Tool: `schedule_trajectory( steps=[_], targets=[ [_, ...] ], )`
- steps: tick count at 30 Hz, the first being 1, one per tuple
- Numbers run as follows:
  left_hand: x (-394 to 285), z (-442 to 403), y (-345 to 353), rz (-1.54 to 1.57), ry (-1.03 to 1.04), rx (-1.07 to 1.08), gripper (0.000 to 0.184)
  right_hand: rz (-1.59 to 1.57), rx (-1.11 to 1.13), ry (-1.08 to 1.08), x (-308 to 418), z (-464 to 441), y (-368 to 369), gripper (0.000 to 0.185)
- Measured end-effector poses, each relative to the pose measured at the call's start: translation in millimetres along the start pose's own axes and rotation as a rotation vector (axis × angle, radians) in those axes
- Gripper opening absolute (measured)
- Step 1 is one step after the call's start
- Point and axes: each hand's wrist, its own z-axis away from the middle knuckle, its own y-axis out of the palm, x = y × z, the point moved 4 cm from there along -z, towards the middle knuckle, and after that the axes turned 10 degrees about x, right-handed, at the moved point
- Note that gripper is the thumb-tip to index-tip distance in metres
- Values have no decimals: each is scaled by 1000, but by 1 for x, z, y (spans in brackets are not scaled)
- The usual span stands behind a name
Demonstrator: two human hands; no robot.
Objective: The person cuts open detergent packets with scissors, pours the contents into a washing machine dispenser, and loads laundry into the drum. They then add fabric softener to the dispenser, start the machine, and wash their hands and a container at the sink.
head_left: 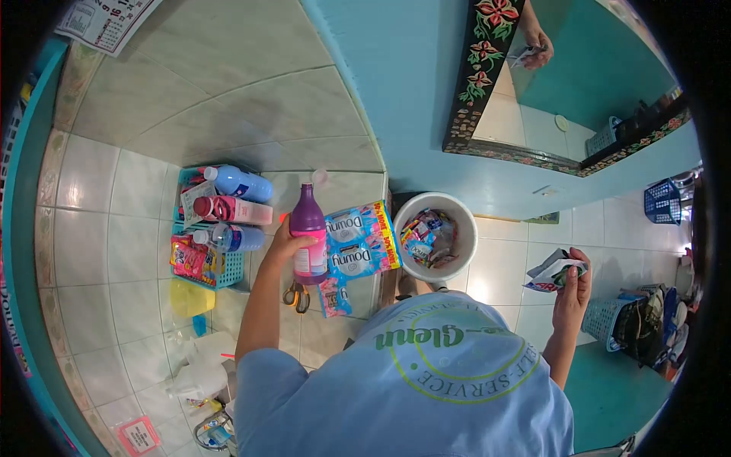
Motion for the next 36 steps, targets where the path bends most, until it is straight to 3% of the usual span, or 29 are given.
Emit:
schedule_trajectory(
  steps=[5,17,36],
  targets=[
    [-7,-10,1,-34,-161,50,66,11,-29,12,-2,2,-7,35],
    [14,-30,-12,-35,-312,46,59,20,-55,14,-5,10,-12,34],
    [6,-34,-13,83,-381,95,51,9,-76,14,2,12,-2,34]
  ],
)
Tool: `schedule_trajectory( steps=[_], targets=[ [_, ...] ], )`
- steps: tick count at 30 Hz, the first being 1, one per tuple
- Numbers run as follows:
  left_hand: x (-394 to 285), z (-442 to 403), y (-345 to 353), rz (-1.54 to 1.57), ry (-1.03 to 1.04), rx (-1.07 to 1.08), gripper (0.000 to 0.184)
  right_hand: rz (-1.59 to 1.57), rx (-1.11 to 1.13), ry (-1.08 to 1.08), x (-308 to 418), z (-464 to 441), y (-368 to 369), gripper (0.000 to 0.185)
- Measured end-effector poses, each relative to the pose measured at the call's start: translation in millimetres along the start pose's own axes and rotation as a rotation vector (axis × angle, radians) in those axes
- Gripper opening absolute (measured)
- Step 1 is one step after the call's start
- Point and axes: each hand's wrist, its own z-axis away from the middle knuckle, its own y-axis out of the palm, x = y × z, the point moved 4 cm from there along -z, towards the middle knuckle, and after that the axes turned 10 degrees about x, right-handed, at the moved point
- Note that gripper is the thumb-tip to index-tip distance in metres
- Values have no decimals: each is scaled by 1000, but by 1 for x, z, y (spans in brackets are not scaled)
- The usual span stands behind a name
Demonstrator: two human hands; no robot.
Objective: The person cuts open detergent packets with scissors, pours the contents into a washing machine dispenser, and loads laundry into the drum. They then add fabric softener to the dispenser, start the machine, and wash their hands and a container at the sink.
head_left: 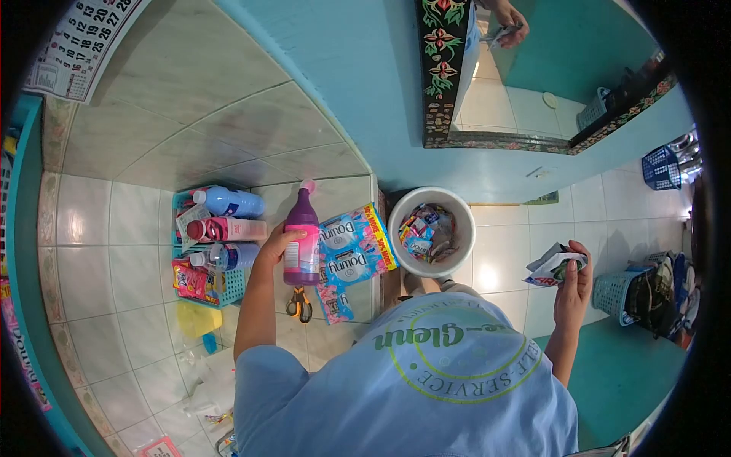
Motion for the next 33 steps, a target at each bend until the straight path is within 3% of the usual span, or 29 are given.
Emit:
schedule_trajectory(
  steps=[33],
  targets=[
    [-6,1,-1,94,-39,3,51,47,-14,6,-4,-8,0,33]
  ],
)
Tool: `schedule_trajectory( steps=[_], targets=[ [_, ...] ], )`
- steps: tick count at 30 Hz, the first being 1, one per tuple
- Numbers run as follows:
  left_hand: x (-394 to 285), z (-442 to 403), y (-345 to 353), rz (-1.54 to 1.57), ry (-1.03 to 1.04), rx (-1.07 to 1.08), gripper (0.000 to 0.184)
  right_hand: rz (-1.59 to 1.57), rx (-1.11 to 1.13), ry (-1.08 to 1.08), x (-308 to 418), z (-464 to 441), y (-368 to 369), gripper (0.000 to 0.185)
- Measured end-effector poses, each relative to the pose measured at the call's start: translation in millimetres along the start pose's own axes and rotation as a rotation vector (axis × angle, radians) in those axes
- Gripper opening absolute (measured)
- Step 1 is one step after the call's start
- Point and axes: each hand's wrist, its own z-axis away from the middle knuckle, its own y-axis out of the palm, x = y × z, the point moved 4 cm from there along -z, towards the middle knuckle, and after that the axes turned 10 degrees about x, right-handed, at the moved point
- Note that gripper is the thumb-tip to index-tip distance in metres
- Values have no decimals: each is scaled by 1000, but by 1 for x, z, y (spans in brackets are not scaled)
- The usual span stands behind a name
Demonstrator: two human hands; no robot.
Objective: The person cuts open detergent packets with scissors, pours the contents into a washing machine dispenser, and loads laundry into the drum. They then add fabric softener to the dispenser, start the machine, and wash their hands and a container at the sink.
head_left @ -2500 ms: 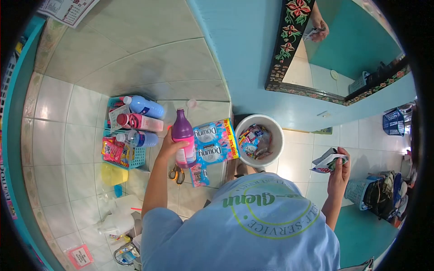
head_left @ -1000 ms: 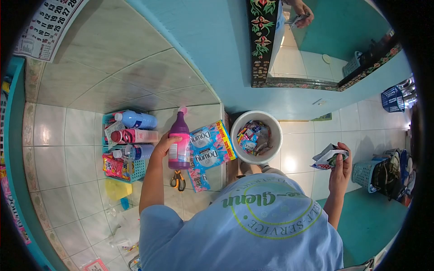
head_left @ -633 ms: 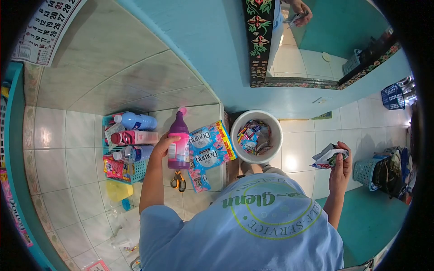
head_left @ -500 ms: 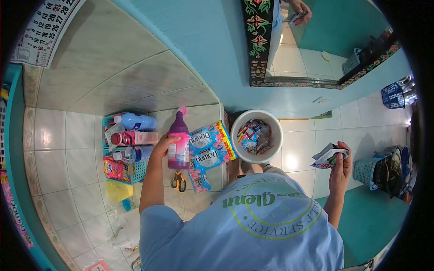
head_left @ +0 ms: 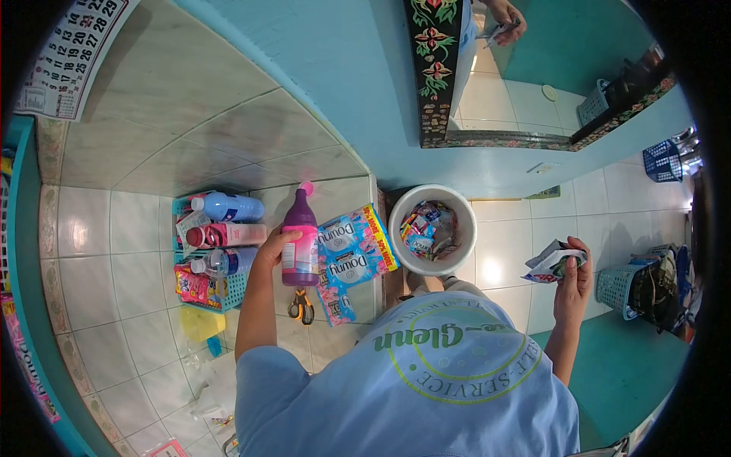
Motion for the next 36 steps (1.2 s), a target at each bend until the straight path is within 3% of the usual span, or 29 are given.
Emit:
schedule_trajectory(
  steps=[21,33,36],
  targets=[
    [5,-6,-2,-8,8,27,56,-30,11,-12,-2,-6,2,31],
    [-19,20,9,-80,527,-111,71,-24,28,-20,3,-5,5,32],
    [-37,36,4,-200,753,-394,78,-38,48,-21,6,-4,8,32]
  ],
)
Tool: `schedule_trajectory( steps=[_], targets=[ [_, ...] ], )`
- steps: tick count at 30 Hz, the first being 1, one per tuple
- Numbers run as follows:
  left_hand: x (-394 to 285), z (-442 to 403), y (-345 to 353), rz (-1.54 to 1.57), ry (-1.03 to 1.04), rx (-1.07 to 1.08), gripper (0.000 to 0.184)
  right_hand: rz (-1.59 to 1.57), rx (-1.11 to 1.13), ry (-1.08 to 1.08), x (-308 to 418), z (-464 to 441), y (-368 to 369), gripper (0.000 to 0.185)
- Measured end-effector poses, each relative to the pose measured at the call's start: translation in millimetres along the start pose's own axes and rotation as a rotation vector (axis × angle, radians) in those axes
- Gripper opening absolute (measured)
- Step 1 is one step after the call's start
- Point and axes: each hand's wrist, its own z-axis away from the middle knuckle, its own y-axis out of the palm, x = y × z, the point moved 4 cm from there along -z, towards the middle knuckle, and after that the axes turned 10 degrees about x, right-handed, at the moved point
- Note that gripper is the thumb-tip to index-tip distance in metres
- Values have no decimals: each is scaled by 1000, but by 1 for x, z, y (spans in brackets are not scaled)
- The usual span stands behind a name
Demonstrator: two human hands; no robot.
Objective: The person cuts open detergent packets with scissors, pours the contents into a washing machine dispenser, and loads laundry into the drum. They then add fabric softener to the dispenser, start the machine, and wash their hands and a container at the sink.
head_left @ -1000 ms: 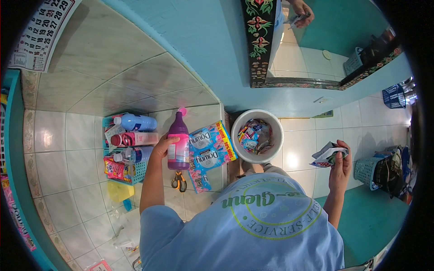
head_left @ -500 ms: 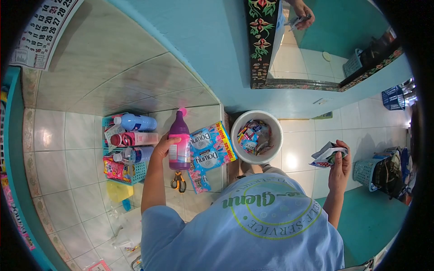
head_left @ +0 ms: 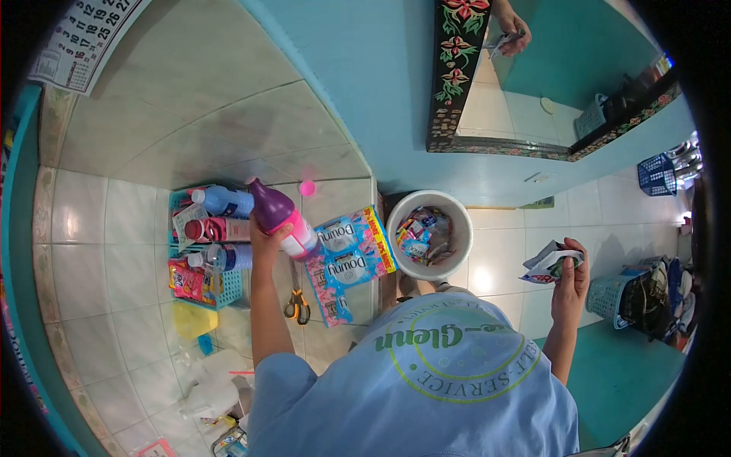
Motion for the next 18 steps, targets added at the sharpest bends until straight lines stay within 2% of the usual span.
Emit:
schedule_trajectory(
  steps=[1,3,5,7,14,17,18],
  targets=[
    [2,-3,-1,3,1,-3,78,-5,13,-4,0,0,1,32],
    [4,-9,-10,-101,84,-207,82,-6,27,-13,2,0,3,32],
    [12,-14,-9,-163,104,-271,85,24,30,-26,5,2,5,32],
    [25,-19,-12,-276,149,-455,88,18,39,-29,11,3,7,32],
    [43,-22,1,-258,219,-586,91,85,1,-70,20,15,2,33],
    [48,-3,22,-332,260,-632,86,-1,-10,-47,23,20,4,34],
    [68,8,35,-208,142,-668,74,3,-19,-56,24,21,3,34]
  ],
)
